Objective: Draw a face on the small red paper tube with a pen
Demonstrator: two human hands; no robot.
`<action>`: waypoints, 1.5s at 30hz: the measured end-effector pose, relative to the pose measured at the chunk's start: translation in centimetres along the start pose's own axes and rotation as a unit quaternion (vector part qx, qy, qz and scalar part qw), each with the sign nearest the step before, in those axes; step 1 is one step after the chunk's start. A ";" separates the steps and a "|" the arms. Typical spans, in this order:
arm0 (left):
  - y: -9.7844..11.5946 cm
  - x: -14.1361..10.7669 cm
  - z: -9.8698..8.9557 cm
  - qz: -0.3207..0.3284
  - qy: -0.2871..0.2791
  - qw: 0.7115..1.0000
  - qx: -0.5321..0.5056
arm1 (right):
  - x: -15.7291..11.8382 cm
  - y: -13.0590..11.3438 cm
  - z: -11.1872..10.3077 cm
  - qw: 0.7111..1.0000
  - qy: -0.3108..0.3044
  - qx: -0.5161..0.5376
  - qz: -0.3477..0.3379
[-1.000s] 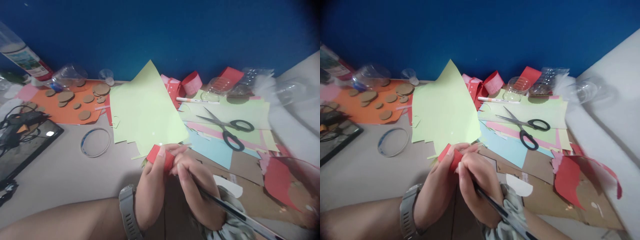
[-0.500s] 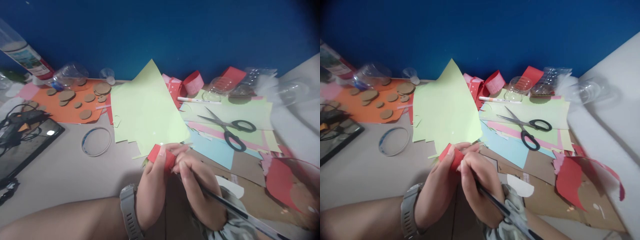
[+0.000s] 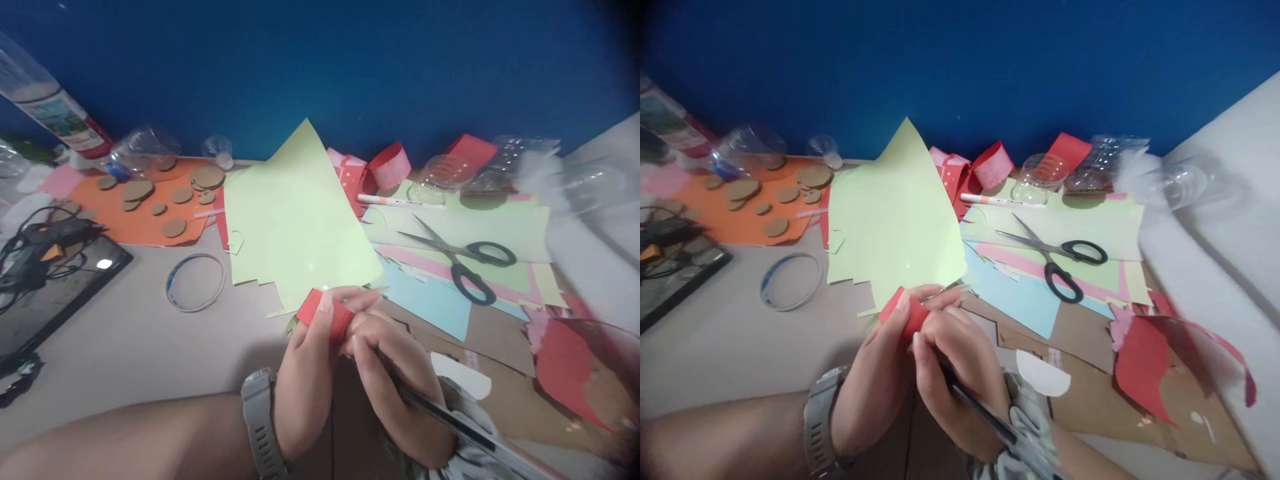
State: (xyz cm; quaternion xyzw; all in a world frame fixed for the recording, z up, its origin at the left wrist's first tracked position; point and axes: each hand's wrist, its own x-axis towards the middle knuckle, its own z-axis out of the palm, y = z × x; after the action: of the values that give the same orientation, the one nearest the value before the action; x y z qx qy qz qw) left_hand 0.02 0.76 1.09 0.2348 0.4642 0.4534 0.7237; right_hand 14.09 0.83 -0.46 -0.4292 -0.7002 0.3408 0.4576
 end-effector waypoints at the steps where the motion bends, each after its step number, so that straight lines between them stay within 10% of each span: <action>1: 0.0 0.0 0.0 -0.001 0.001 1.000 -0.007 | 0.0 0.0 0.0 1.000 0.010 0.001 -0.002; 17: -0.3 0.0 -0.2 0.005 -0.007 1.000 -0.007 | 0.0 0.3 0.0 0.999 0.001 0.033 0.017; 30: -0.6 0.4 0.3 -0.046 0.042 0.998 -0.031 | 0.4 1.0 2.0 0.930 0.200 0.250 0.179; 45: -0.5 0.0 0.4 -0.032 0.073 0.997 -0.022 | 0.2 0.8 1.4 0.952 0.142 0.186 0.198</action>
State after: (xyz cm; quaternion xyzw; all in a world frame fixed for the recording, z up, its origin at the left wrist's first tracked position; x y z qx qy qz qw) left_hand 0.59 0.55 0.84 0.1703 0.5128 0.4563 0.7069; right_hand 12.97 1.26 -1.59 -0.5105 -0.4536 0.4840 0.5471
